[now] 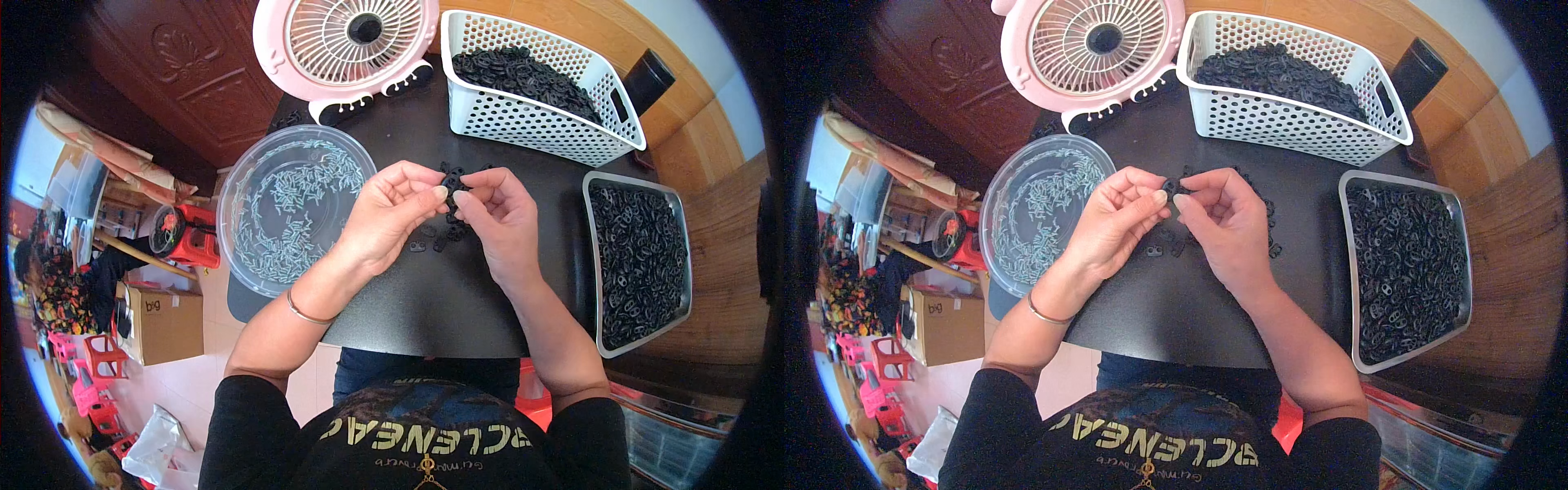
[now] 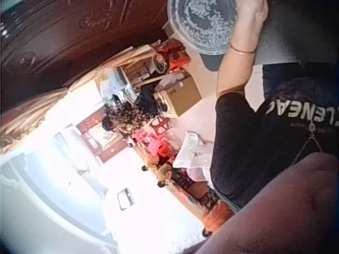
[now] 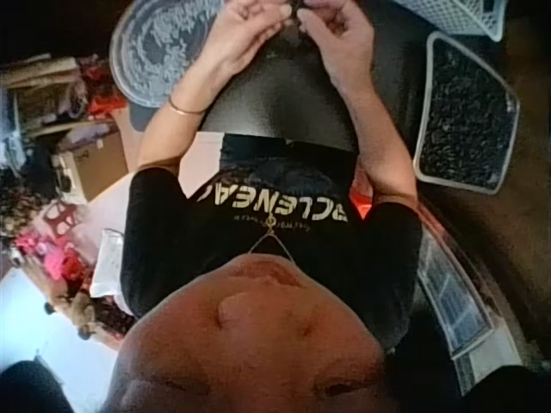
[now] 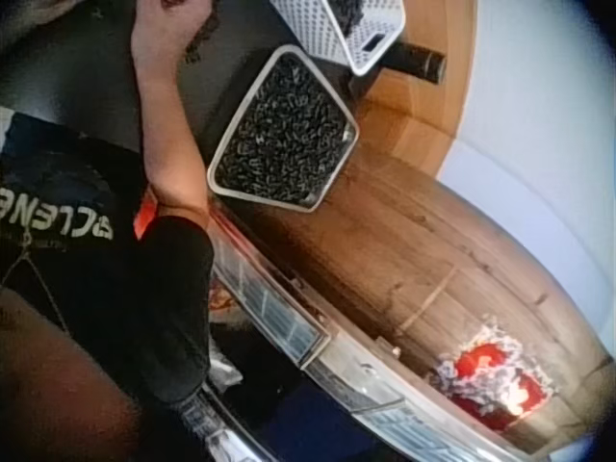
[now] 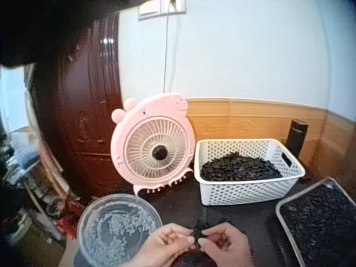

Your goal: The person repeatedly picks small black plastic components from a table and a white basket, then inserts small silver screws from a clear bowl into the components by hand. Assembled units are placed back onto the table or into the basket. The process continues throughout the clip with no visible final destination for the assembled parts.

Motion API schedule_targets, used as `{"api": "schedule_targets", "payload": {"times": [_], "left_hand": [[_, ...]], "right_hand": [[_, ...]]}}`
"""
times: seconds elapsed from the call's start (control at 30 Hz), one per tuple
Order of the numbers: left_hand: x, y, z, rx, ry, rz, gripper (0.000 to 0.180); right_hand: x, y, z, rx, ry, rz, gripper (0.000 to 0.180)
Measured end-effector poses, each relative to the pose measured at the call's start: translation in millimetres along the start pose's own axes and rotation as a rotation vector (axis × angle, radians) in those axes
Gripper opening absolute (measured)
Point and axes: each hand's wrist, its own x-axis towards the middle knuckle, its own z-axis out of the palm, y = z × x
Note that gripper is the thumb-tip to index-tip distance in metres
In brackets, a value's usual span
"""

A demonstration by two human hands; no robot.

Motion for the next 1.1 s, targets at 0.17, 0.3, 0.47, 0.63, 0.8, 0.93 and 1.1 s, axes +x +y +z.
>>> {"api": "schedule_targets", "payload": {"times": [0.17, 0.3, 0.47, 0.63, 0.8, 0.93, 1.1], "left_hand": [[-1, 0, 2, -0.011, 0.018, -0.003, 0.014], [0, 0, 0, -0.002, 0.019, -0.005, 0.013], [-1, 3, 1, 0.015, 0.001, 0.007, 0.011], [-1, 5, 0, 0.132, 0.013, 0.036, 0.011], [-1, 7, 0, 0.093, 0.011, 0.013, 0.011], [0, 8, -2, -0.024, 0.023, -0.056, 0.011], [-1, 12, -2, -0.033, 0.039, -0.108, 0.012]], "right_hand": [[0, 3, 0, 0.014, 0.021, 0.006, 0.014], [1, 2, -1, 0.027, 0.012, 0.012, 0.013], [2, 2, -2, 0.019, -0.015, 0.001, 0.012], [1, -1, -3, -0.002, -0.04, 0.009, 0.012], [0, 2, -2, 0.002, -0.055, -0.012, 0.014], [-1, -3, 3, -0.012, -0.085, -0.053, 0.019], [-3, -4, 3, -0.086, -0.12, -0.063, 0.026]]}}
